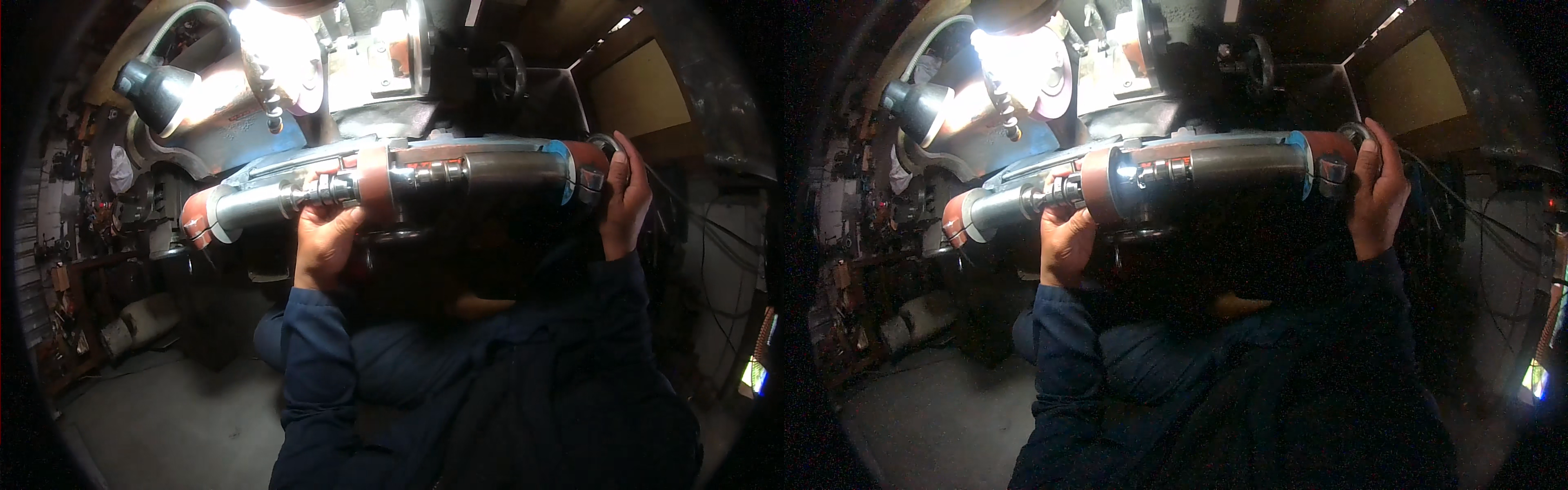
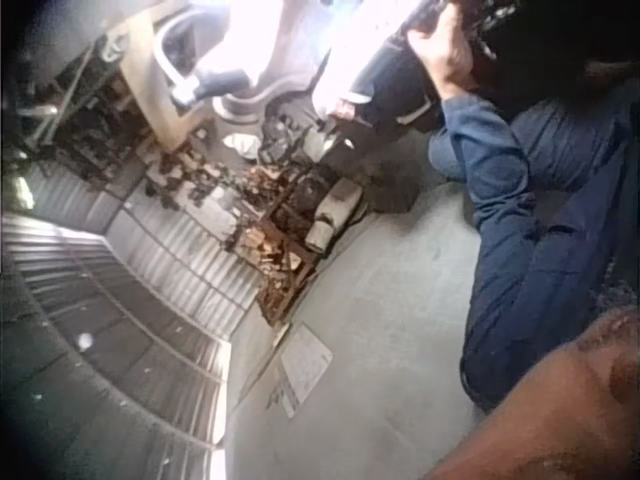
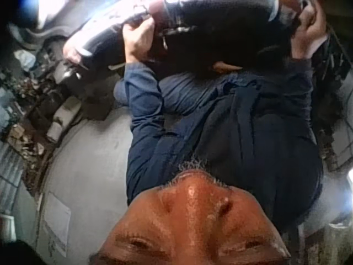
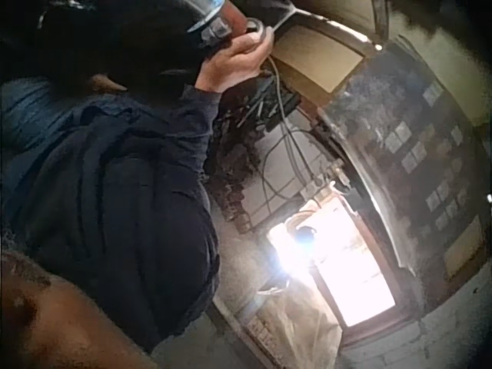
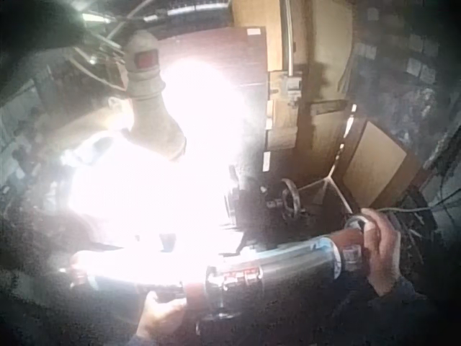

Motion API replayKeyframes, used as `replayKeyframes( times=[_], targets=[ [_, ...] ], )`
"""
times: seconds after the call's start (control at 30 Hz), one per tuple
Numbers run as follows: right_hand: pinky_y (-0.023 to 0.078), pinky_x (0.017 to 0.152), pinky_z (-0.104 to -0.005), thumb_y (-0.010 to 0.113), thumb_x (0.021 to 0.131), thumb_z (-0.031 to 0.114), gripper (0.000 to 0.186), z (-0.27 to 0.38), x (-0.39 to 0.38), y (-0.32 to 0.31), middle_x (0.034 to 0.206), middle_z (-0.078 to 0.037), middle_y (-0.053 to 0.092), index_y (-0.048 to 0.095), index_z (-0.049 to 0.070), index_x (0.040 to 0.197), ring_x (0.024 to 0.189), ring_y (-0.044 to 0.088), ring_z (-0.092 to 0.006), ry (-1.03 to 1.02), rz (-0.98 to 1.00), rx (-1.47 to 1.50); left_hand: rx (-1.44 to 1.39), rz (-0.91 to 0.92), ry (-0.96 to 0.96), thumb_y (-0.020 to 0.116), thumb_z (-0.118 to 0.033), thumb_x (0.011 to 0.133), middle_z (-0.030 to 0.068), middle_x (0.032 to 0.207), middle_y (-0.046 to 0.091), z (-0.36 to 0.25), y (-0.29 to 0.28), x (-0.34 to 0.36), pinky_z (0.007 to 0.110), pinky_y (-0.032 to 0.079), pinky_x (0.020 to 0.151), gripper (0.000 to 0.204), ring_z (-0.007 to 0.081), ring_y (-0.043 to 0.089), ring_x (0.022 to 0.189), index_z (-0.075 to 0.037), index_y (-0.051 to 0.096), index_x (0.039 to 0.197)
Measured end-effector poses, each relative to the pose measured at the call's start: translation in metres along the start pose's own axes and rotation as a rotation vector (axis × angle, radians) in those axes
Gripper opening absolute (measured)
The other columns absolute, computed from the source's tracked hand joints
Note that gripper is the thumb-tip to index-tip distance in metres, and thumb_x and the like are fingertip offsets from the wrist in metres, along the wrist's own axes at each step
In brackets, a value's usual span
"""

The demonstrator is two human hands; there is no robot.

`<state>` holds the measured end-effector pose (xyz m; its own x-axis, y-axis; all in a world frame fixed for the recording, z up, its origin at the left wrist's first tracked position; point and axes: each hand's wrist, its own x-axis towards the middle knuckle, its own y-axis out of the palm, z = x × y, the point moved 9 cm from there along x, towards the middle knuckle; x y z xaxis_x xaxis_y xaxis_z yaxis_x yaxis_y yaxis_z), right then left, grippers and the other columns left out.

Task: Repairing and maintaining a motorcycle shock absorber at a workbench.

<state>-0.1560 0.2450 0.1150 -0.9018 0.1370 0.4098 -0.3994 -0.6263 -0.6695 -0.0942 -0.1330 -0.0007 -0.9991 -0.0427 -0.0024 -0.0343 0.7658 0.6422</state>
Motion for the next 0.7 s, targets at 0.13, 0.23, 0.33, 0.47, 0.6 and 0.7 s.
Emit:
replayKeyframes(
  times=[0.13,0.23,0.33,0.47,0.6,0.7],
  targets=[
    [0.05,0.083,-0.0356,0.04,0.099,0.038,0.045,-0.0021,-0.0006,-0.001,0.111,-0.018,0.064,0.057,0.003,0.123,0.1,0.063,-0.0259,-0.001,-0.002,-0.019,-0.021,-0.005,-0.032,0.065,0.009,0.077,0.0098,0.132,0.05,0.0019,-0.0006,-0.0009,0.038,0.036,0.105,0.058,0.0226,0.048,0.122,-0.008,0.045,0.129],
    [0.051,0.083,-0.0357,0.04,0.099,0.038,0.045,-0.0013,0.0004,-0.0015,0.11,-0.018,0.064,0.057,0.003,0.123,0.099,0.063,-0.0257,-0.031,-0.007,-0.034,-0.002,0.001,-0.022,0.066,0.008,0.077,0.0094,0.131,0.051,0.0031,-0.0012,-0.0007,0.038,0.036,0.106,0.057,0.0224,0.048,0.122,-0.008,0.046,0.128],
    [0.05,0.084,-0.0358,0.04,0.099,0.037,0.045,-0.0007,-0.0005,-0.0006,0.111,-0.018,0.064,0.057,0.002,0.122,0.1,0.063,-0.0257,-0.027,-0.006,-0.017,0.026,-0.009,0.012,0.067,0.003,0.079,0.0078,0.123,0.056,0.0001,-0.0004,-0.0009,0.04,0.041,0.1,0.056,0.0221,0.053,0.115,-0.009,0.044,0.129],
    [0.05,0.085,-0.0361,0.041,0.099,0.035,0.043,-0.0013,0.0,-0.0001,0.111,-0.019,0.064,0.058,0.002,0.122,0.101,0.062,-0.0255,-0.007,0.001,0.004,0.03,-0.003,-0.007,0.067,0.005,0.078,0.0081,0.127,0.054,0.0001,-0.0017,-0.0009,0.039,0.038,0.103,0.055,0.0216,0.051,0.118,-0.009,0.046,0.127],
    [0.05,0.084,-0.036,0.042,0.099,0.034,0.042,-0.0048,0.0017,0.0002,0.111,-0.018,0.064,0.058,0.003,0.122,0.1,0.062,-0.0251,-0.004,0.012,-0.012,0.007,-0.015,-0.053,0.067,0.008,0.077,0.008,0.132,0.051,0.0042,-0.004,-0.002,0.039,0.033,0.107,0.055,0.0214,0.047,0.123,-0.009,0.048,0.126],
    [0.05,0.083,-0.0352,0.042,0.099,0.034,0.042,-0.0029,0.0017,-0.0005,0.11,-0.018,0.064,0.058,0.003,0.122,0.098,0.063,-0.0248,-0.026,0.001,-0.025,-0.013,-0.024,-0.047,0.067,0.008,0.077,0.0077,0.132,0.051,0.0053,-0.0065,-0.0018,0.038,0.033,0.108,0.055,0.0215,0.047,0.123,-0.009,0.049,0.126]
  ],
)
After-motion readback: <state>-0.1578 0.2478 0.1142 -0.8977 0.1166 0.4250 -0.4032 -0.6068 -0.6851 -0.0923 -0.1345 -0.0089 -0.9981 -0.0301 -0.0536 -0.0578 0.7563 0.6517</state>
